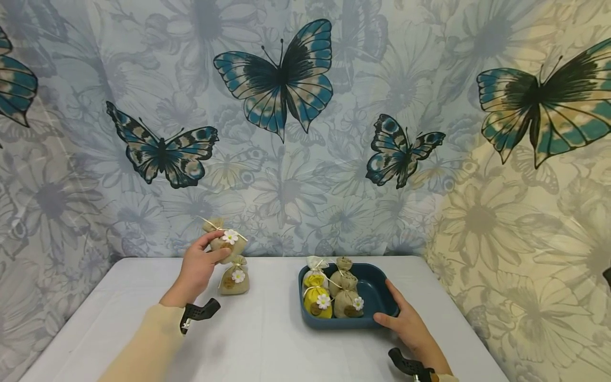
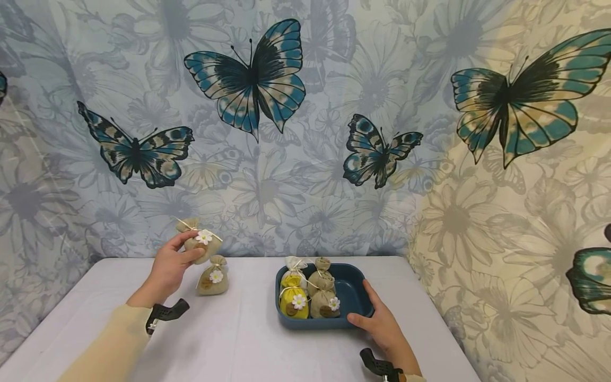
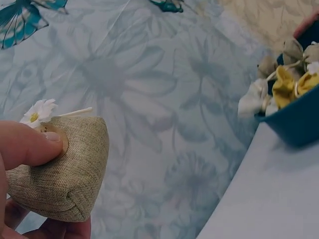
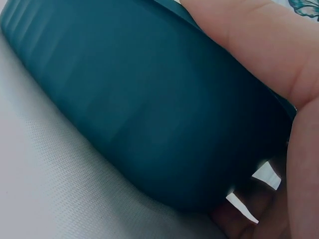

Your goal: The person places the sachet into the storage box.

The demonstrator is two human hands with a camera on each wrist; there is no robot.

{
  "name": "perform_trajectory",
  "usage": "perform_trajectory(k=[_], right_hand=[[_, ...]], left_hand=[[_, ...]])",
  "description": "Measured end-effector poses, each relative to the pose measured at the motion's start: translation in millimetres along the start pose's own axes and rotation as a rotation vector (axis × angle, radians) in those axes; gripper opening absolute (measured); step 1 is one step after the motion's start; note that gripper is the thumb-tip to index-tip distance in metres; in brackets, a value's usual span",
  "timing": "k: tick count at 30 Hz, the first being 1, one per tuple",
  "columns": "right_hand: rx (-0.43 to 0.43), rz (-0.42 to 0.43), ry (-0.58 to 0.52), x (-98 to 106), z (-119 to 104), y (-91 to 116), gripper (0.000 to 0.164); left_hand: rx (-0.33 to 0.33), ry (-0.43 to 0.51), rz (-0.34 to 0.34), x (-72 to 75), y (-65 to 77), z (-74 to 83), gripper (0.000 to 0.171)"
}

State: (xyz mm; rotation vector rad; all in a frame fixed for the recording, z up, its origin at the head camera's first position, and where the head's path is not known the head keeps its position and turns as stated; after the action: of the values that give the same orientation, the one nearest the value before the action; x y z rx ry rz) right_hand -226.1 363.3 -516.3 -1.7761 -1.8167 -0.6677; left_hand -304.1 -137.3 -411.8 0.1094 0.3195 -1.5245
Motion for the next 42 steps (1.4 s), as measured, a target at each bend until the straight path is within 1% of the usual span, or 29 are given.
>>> perform_trajectory(k=[6,9,14,21,25,27,30,33,36,39,42], right_hand=[[0.006,0.006,-0.023,-0.2,1.3,-1.3,0.098],[0.008,0.008,-0.029,-0.2,0.4,-1.3,0.098],[0.002,0.005,-0.012,0.3,-2.3,-0.4,0.098],[0.012,-0.001,-0.015,0.6,-1.7,-0.9,0.097],[0.011,-0.002,-0.024,0.6,-1.1,-1.4,0.096],[0.008,-0.003,-0.035,0.2,-0.6,-1.9,0.097],[-0.003,-0.005,-0.036,-0.8,1.2,-4.1,0.097],[-0.015,-0.008,-0.029,-1.7,2.2,-4.1,0.096],[-0.028,-0.014,-0.019,-0.7,1.0,-2.4,0.097],[-0.037,-0.021,-0.025,0.5,0.0,-1.6,0.096],[-0.027,-0.025,-0.034,0.0,-1.2,-3.8,0.095]], left_hand=[[0.011,-0.006,-0.096,-30.9,-0.4,-2.3,0.051],[-0.002,0.007,-0.160,-49.1,-3.2,-4.1,0.051],[-0.032,0.068,-0.280,-81.4,-8.1,-4.7,0.050],[-0.053,0.086,-0.398,-120.5,-6.1,-6.6,0.048],[-0.042,0.081,-0.469,-141.4,-4.0,-13.0,0.047],[-0.026,0.081,-0.502,-151.1,-3.4,-17.7,0.046],[0.005,0.074,-0.537,-164.5,-1.3,-25.9,0.045],[0.045,0.063,-0.554,-176.8,3.7,-34.5,0.044],[0.069,0.043,-0.570,-191.0,9.5,-42.0,0.043],[0.075,0.024,-0.586,-207.1,14.6,-48.0,0.042],[0.073,0.017,-0.595,-221.4,18.8,-53.8,0.040]])
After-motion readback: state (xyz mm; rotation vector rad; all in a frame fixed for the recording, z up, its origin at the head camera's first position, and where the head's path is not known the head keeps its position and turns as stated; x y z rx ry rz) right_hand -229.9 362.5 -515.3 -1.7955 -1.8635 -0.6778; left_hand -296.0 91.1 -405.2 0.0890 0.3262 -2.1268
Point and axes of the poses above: each hand's wrist, its own y-axis away from the middle knuckle, its own x-axis out of the back of the hand, z = x × y, the point moved 1 cm from there along -y, towards the middle knuckle, and after that the axes turned 15 degrees about y, right-handed, at the moved point
